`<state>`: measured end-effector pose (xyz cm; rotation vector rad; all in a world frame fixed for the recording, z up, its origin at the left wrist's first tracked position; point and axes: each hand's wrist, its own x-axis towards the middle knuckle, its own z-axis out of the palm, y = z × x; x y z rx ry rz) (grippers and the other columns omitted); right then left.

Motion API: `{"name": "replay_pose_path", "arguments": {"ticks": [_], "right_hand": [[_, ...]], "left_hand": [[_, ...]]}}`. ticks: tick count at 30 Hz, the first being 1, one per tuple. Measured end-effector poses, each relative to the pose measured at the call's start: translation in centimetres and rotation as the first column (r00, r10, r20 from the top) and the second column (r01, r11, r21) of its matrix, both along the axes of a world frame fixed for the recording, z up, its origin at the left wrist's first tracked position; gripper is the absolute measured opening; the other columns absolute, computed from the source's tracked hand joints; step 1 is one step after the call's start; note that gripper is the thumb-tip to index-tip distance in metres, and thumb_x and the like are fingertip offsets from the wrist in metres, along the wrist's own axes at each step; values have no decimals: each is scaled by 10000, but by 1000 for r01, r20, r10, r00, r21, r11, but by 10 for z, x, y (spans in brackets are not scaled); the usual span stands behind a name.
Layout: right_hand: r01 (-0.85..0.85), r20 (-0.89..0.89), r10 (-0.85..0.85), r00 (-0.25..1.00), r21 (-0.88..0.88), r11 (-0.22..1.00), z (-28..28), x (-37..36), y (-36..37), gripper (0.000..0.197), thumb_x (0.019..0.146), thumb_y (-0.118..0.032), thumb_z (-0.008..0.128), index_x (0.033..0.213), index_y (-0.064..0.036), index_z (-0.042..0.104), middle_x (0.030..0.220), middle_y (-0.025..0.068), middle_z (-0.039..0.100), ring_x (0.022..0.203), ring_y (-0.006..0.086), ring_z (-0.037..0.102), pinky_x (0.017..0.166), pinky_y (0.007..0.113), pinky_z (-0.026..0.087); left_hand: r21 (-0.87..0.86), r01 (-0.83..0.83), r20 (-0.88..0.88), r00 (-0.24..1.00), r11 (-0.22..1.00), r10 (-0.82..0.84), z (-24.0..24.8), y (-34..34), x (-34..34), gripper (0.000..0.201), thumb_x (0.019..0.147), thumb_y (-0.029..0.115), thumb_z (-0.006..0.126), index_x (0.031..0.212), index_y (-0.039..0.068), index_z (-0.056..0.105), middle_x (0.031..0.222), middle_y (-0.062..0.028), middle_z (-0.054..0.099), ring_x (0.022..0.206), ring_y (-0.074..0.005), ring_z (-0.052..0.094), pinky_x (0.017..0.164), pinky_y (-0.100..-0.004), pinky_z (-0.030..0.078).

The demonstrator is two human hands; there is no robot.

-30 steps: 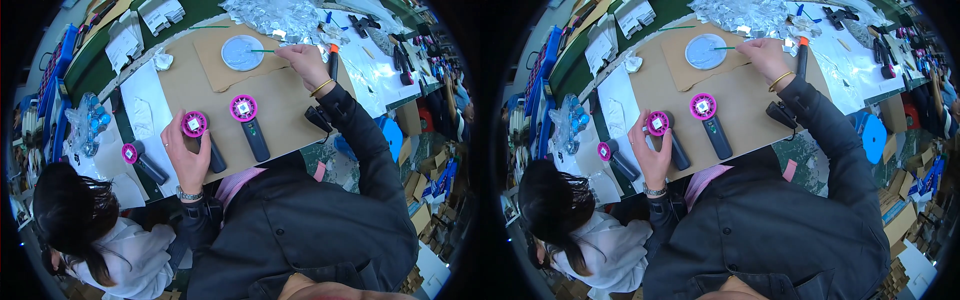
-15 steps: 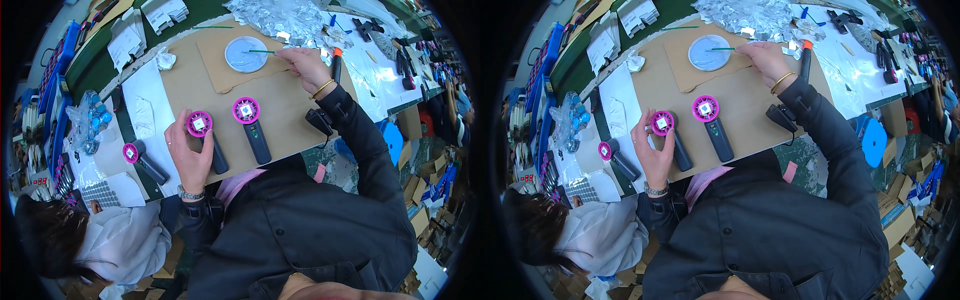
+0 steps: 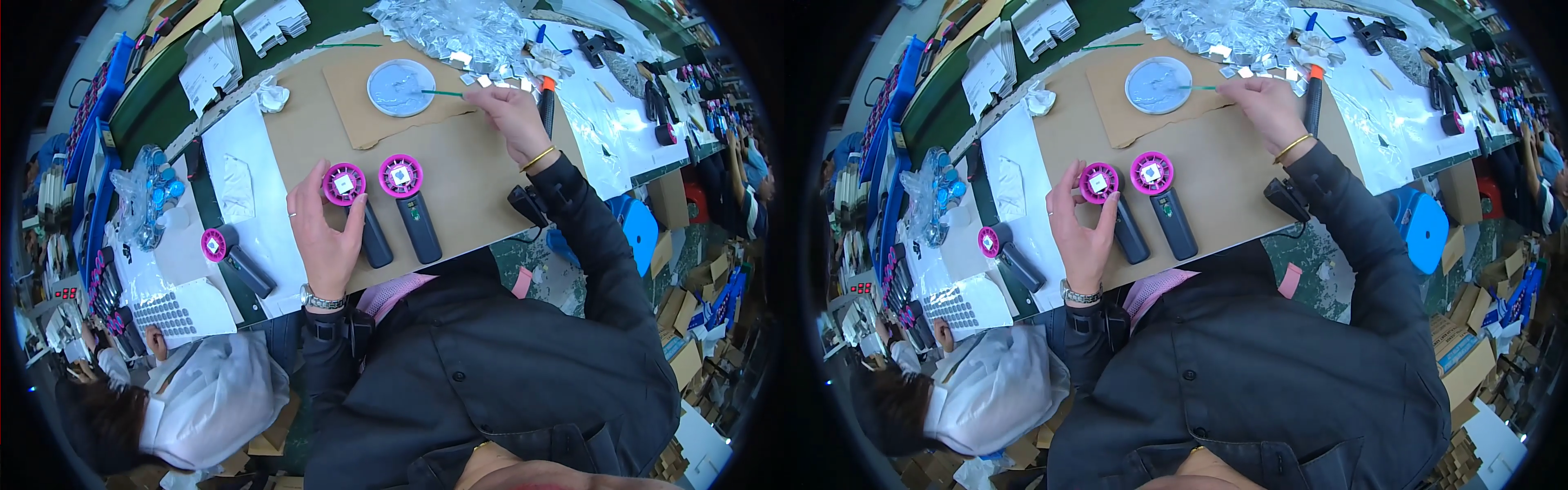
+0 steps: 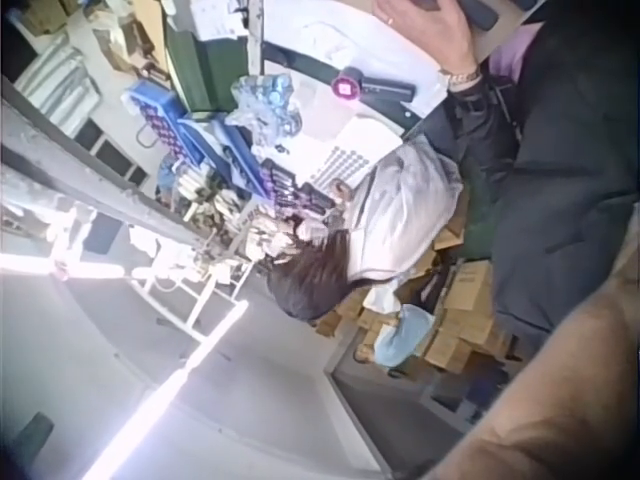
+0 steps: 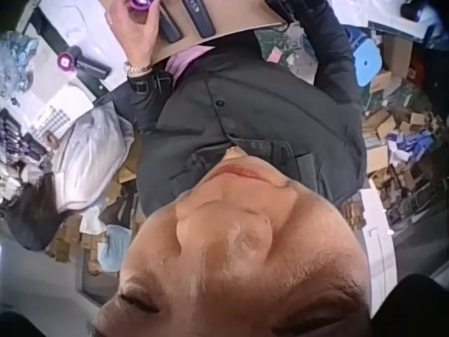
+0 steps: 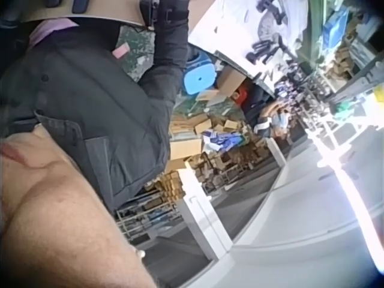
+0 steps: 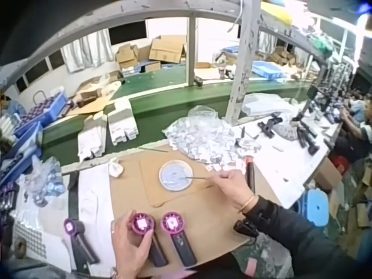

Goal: The person wipes a cloth over a hair dryer, applies glue to it with a stick, and presses a small square piece onto the glue. After wiping the hair dryer again, the person repeats the process on a second hair dryer.

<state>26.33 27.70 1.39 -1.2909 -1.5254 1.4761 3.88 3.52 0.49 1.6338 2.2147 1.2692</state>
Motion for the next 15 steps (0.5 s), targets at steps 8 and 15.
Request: {"name": "replay_pose_path", "arguments": {"ticks": [8,15], "right_hand": [[-91,-292,18,956,-240,966,21,8,6,166,1026,-164,733,1007,-4,770,710,-82,416,613,43,342,570,255,268],[-140,-381,38,924,-243,960,33,9,10,173,1038,-154,715,1028,14,755,746,-74,417,618,35,330,569,252,260]], "left_hand": [[23,-15,8,1000,1000,15,0,-8,-1,714,837,125,872,1470,9,563,1397,-193,628,1266,-390,566,1088,-471,450],[27,-19,-13,1000,999,19,-2,-12,1,702,836,109,858,1466,8,565,1387,-197,630,1274,-393,563,1094,-476,447]]}}
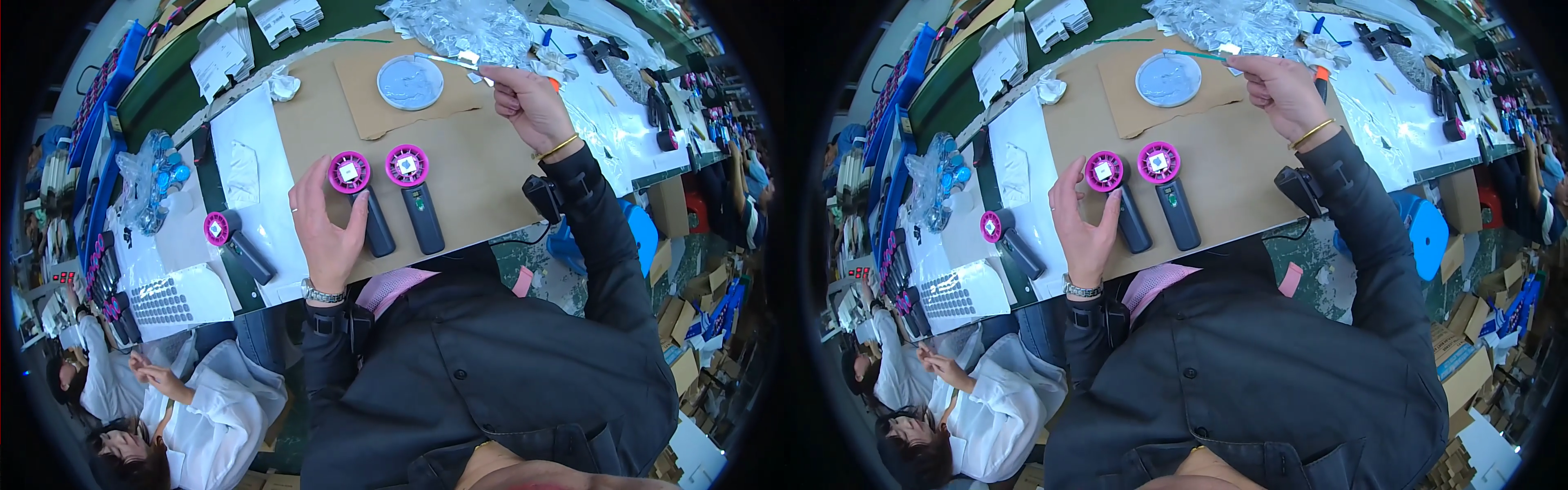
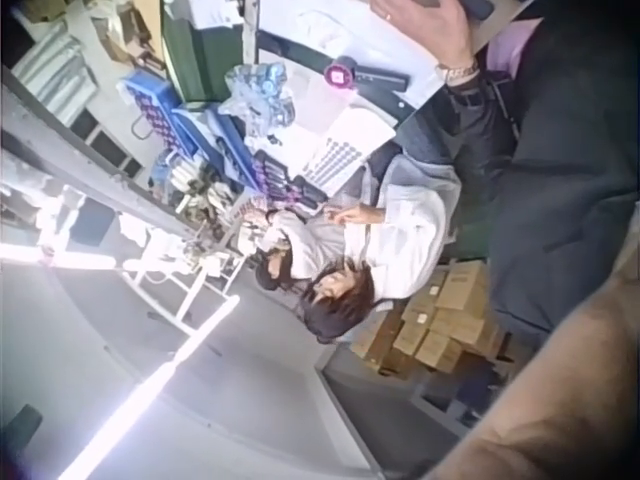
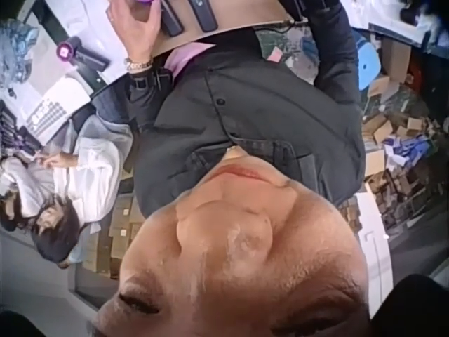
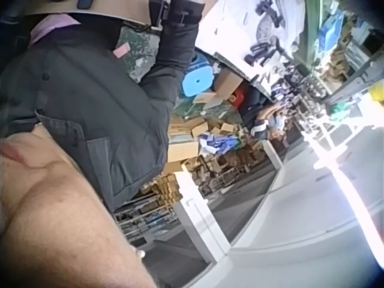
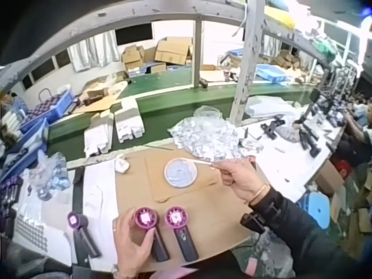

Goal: The person wipes a cloth over a hair dryer, applies glue to it with a stick, and presses a small square piece onto the glue. After wiping the hair dryer again, the person repeats the process on a second hair dryer.

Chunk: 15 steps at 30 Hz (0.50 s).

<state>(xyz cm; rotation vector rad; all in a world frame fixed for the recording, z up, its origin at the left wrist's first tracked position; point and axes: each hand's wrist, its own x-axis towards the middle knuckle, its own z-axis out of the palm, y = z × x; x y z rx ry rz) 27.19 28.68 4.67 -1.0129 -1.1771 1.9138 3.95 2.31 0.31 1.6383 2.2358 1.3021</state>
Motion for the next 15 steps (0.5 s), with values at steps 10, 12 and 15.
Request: {"name": "replay_pose_path", "arguments": {"ticks": [10,12,15], "right_hand": [[-216,-92,213,973,-21,976,36,-5,-48,204,1035,-143,711,1114,39,760,737,-75,424,619,32,330,568,250,260],[-293,-96,290,952,-21,956,37,-5,-59,227,1035,-145,712,1149,46,759,738,-77,446,621,32,331,569,250,264],[-287,14,287,958,-11,958,32,-15,-81,228,1029,-140,721,1154,45,766,745,-70,503,633,31,366,581,237,287]], "left_hand": [[30,5,23,1000,1000,-5,2,-2,0,688,823,91,852,1447,6,575,1373,-198,634,1266,-391,568,1096,-471,448],[32,-5,24,1000,999,5,2,-3,0,689,820,88,851,1447,8,576,1371,-196,635,1266,-391,568,1095,-470,449],[44,-9,31,999,999,8,2,-5,0,692,815,81,849,1448,12,577,1369,-192,637,1267,-391,567,1092,-468,452]]}}
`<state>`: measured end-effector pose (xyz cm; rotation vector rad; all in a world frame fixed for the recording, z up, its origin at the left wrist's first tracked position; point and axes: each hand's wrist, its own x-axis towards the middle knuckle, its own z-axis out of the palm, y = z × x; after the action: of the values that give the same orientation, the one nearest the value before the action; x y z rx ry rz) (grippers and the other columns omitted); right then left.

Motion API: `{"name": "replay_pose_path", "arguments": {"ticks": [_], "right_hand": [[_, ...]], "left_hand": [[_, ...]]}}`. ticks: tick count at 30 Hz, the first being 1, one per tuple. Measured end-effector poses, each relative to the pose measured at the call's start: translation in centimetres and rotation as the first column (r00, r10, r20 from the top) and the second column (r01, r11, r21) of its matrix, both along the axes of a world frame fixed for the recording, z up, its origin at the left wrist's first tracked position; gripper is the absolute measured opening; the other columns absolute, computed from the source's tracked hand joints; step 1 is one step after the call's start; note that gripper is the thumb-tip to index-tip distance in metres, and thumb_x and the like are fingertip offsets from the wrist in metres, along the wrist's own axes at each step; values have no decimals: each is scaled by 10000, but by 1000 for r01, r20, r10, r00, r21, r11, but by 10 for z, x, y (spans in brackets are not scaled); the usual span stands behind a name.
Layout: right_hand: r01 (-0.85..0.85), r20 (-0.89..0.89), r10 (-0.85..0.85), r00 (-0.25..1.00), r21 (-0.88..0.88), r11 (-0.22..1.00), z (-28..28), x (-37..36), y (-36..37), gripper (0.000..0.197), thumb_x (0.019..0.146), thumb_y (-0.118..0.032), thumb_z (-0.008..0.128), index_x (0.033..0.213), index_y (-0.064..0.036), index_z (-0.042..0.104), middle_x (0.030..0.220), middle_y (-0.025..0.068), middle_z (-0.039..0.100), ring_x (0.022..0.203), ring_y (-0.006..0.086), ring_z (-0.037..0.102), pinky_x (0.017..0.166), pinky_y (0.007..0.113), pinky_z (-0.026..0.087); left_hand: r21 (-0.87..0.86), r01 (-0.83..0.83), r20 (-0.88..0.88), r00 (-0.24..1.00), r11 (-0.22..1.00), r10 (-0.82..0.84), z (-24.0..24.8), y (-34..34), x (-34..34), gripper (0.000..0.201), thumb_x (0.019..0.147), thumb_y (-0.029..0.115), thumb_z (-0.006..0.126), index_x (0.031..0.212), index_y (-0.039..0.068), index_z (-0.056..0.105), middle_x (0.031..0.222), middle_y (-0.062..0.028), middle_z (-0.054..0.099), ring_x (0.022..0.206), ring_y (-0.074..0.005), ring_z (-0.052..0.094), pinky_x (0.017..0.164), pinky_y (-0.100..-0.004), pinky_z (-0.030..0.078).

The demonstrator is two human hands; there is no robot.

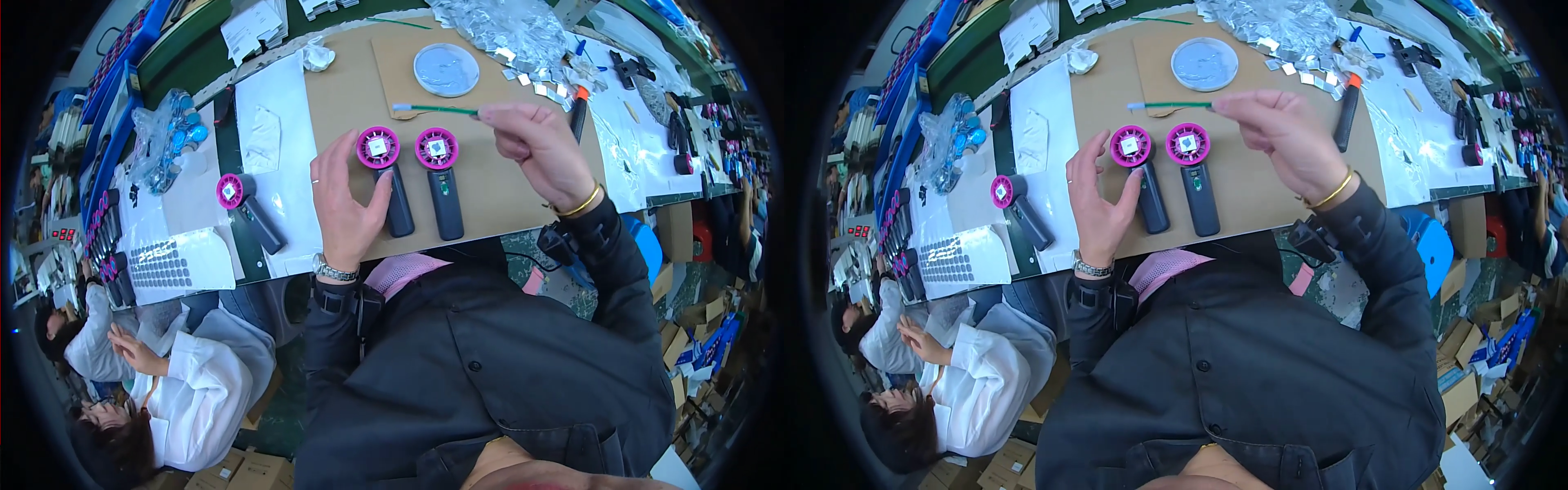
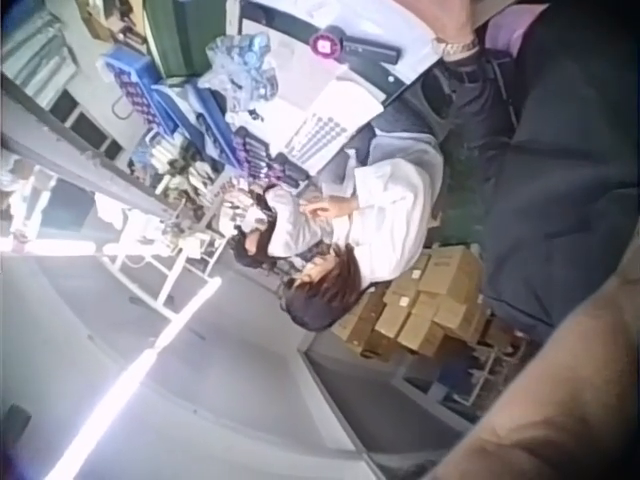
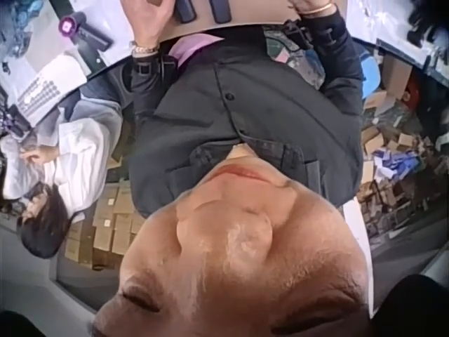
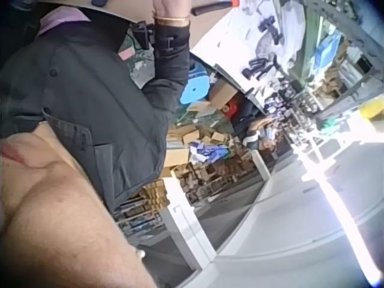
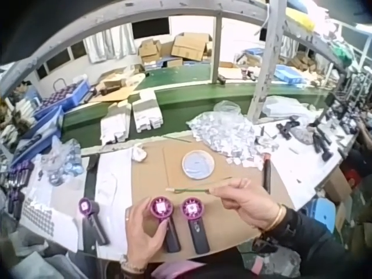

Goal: The person wipes a cloth over a hair dryer, applies glue to it with a stick, and presses a small square piece onto the glue. After wiping the hair dryer again, the person repeats the process on a second hair dryer.

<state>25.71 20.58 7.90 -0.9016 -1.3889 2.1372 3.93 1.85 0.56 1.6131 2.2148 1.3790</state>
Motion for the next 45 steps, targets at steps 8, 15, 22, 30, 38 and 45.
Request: {"name": "replay_pose_path", "arguments": {"ticks": [8,15,22,30,38,45], "right_hand": [[-22,139,-48,989,463,886,-36,-16,-33,197,999,-79,755,1164,20,796,791,-36,649,700,40,516,633,228,388],[-94,113,-18,993,895,435,-41,-21,-39,254,891,3,801,1145,2,801,791,29,648,702,121,583,624,301,438],[-73,91,86,992,978,-194,-38,-21,-35,403,747,22,791,1150,3,781,823,45,574,721,204,596,614,357,458],[-180,247,95,964,876,-448,-40,-14,-39,434,725,-26,722,1154,30,769,825,34,482,756,177,595,619,336,457],[-163,230,112,967,891,-424,-36,-13,-42,405,722,-15,763,1124,31,780,806,32,478,716,176,581,602,340,443],[-24,25,108,994,1000,-12,-35,-12,-39,389,754,42,834,1140,36,786,771,43,580,637,171,541,597,330,430]], "left_hand": [[9,6,6,1000,1000,-6,-2,1,-4,697,800,59,833,1448,19,579,1361,-187,638,1258,-389,568,1083,-475,461],[12,14,20,1000,1000,-14,-3,4,-7,691,803,57,827,1447,15,580,1343,-190,641,1241,-392,570,1072,-479,466],[18,19,39,999,1000,-19,-3,6,-7,681,811,55,828,1446,13,585,1310,-182,661,1231,-385,571,1058,-473,472],[22,20,34,999,1000,-21,-5,7,-8,684,818,62,838,1451,16,585,1285,-162,685,1224,-374,570,1049,-470,474],[30,28,22,999,999,-28,-7,5,-10,689,821,65,841,1458,20,583,1290,-157,684,1228,-367,564,1050,-468,470],[34,33,12,999,999,-34,-7,7,-10,688,823,60,836,1460,21,581,1295,-154,683,1232,-367,560,1057,-466,465]]}}
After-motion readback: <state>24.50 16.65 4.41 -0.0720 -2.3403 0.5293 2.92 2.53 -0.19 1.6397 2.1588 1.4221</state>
